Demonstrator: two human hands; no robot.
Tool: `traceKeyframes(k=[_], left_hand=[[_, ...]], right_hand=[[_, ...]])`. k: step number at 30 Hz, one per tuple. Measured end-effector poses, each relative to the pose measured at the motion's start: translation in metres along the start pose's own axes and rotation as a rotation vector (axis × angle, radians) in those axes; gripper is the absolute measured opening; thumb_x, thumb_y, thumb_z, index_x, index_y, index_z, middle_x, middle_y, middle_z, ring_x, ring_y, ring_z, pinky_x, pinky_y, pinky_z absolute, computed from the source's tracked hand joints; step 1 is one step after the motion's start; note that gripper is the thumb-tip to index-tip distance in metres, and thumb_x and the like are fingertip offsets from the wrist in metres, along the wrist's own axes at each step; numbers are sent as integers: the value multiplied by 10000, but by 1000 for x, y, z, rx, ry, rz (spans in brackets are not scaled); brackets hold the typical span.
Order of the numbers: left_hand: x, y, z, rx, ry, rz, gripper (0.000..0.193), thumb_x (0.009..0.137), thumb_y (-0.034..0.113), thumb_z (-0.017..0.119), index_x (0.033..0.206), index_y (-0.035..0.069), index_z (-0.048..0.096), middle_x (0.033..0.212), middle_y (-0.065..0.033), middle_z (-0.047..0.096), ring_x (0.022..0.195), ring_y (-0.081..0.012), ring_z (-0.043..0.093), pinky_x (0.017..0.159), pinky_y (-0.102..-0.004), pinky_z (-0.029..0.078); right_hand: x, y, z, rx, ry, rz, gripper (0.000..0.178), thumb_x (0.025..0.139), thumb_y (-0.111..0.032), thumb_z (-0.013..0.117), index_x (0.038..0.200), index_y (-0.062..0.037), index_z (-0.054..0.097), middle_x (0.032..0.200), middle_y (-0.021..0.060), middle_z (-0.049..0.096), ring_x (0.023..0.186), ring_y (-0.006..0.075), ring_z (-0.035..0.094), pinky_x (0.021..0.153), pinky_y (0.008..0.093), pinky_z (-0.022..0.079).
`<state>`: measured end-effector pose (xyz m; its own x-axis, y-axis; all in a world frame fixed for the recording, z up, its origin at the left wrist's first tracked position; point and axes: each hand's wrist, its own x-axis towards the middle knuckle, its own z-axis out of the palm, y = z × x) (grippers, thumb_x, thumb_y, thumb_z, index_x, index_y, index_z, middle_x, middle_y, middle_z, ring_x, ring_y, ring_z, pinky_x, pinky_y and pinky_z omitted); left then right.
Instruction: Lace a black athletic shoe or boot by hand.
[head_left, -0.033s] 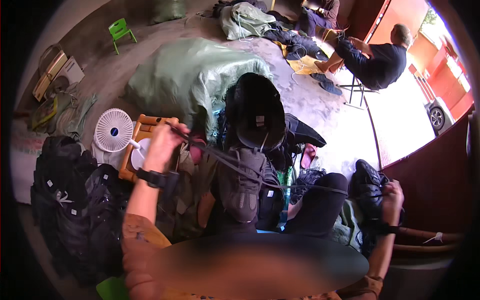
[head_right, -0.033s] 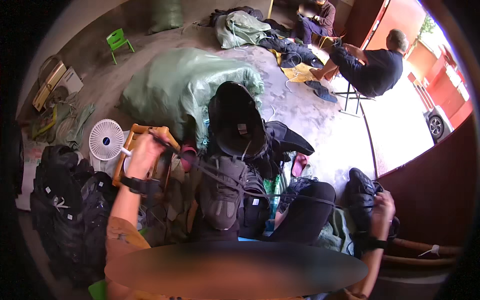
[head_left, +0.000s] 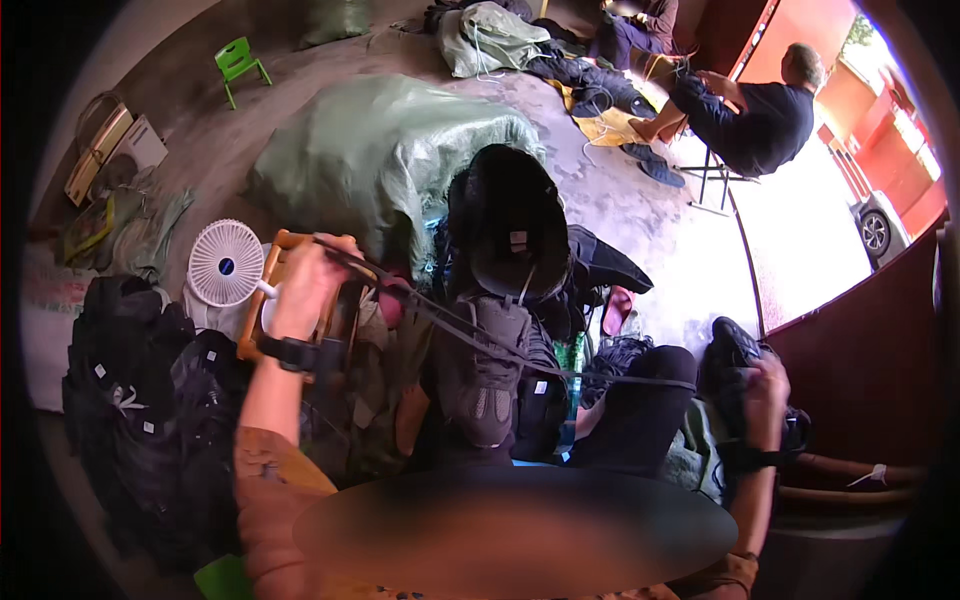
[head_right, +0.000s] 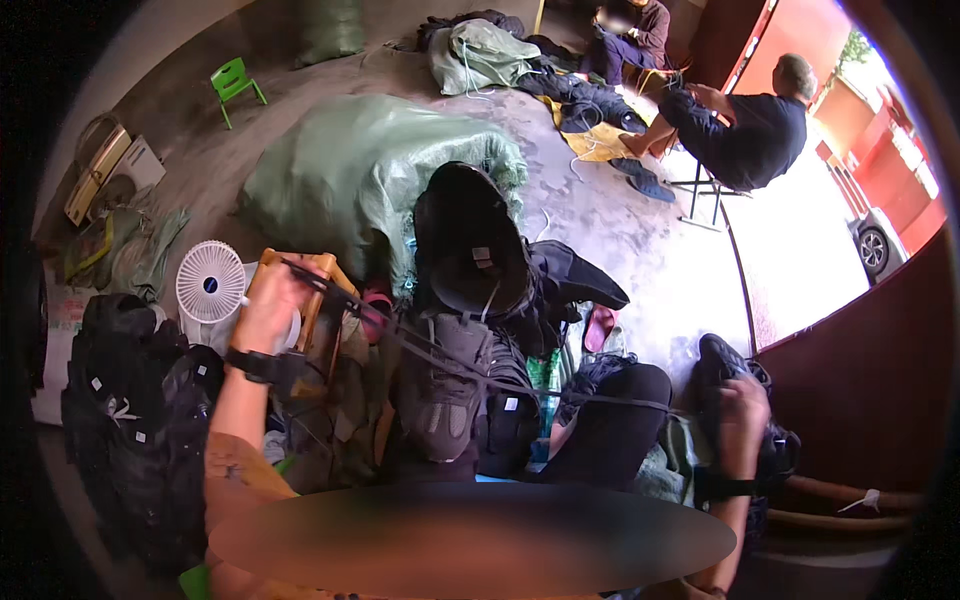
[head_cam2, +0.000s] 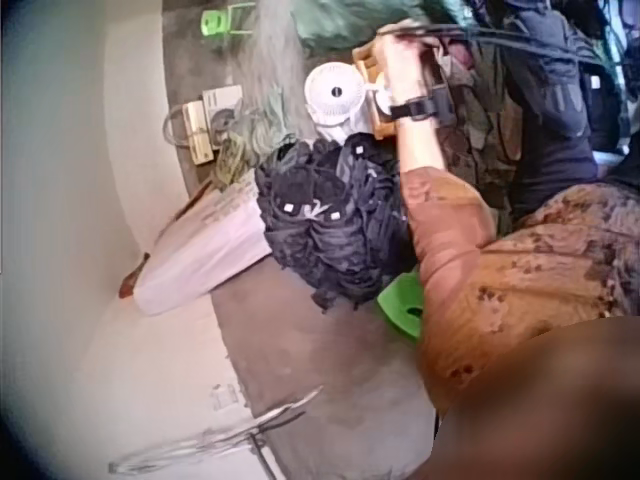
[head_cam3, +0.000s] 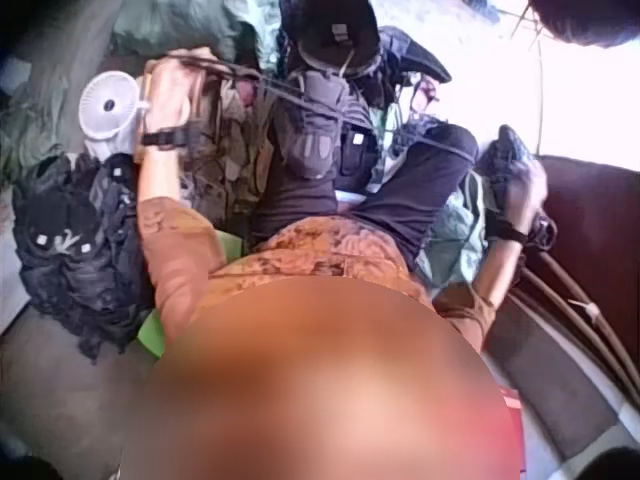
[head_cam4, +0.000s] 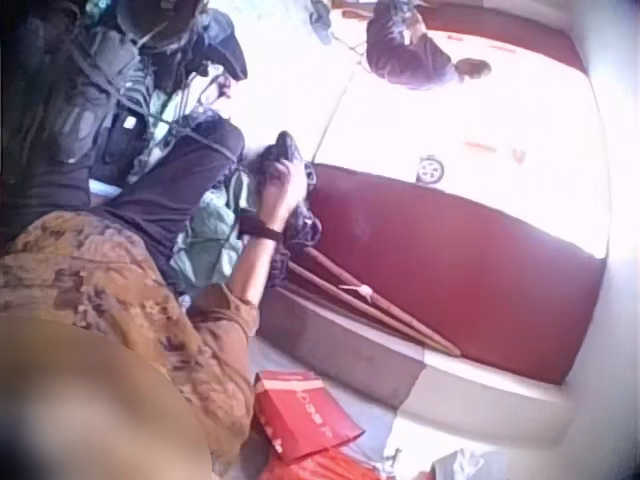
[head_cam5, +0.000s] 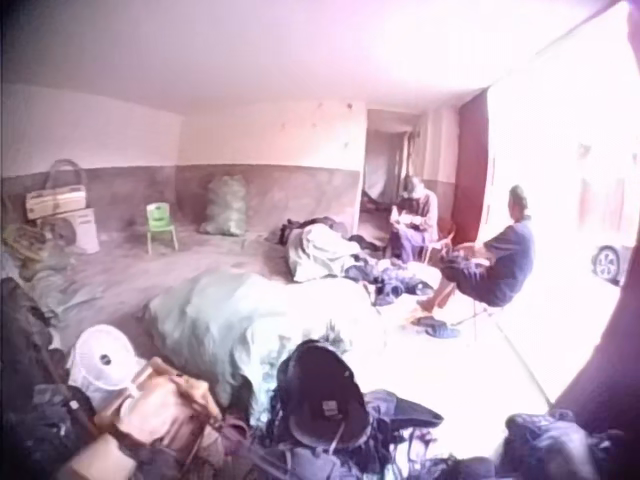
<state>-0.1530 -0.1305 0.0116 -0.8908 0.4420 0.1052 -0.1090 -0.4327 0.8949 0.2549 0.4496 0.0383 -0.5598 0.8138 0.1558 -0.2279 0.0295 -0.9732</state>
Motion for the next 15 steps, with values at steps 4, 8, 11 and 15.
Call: traceKeyframes(k=[4, 8, 11, 15], left_hand=[[8, 71, -79, -83, 61, 64, 214, 946, 163, 566, 1086, 1, 554, 1122, -219, 610, 1066, -335, 608, 1027, -468, 466], [-11, 170, -172, 108, 52, 71, 254, 935, 128, 548, 1126, -39, 566, 1215, -183, 601, 1147, -292, 575, 1062, -406, 420], [-105, 298, -300, 126, 332, 71, 301, 975, 100, 504, 1226, -64, 533, 1336, -183, 544, 1258, -272, 517, 1118, -390, 387], [-210, 339, -393, 71, 252, 154, 415, 1004, 80, 418, 1393, -65, 425, 1437, -153, 473, 1288, -204, 483, 1134, -327, 334]], right_hand=[[-67, 21, 173, -414, -360, 337, 181, 950, -190, 623, 982, -16, 660, 751, 35, 635, 635, 95, 586, 598, 225, 484], [-101, 77, 232, -408, -644, 216, 143, 950, -117, 602, 925, 24, 590, 740, 92, 665, 652, 142, 626, 593, 276, 492], [-122, 102, 259, -446, -712, 127, 114, 956, -93, 551, 926, 17, 553, 720, 140, 657, 617, 225, 645, 572, 330, 505], [-143, 109, 257, -483, -897, 268, 104, 955, -91, 540, 948, 12, 551, 729, 128, 676, 634, 229, 662, 569, 339, 493]])
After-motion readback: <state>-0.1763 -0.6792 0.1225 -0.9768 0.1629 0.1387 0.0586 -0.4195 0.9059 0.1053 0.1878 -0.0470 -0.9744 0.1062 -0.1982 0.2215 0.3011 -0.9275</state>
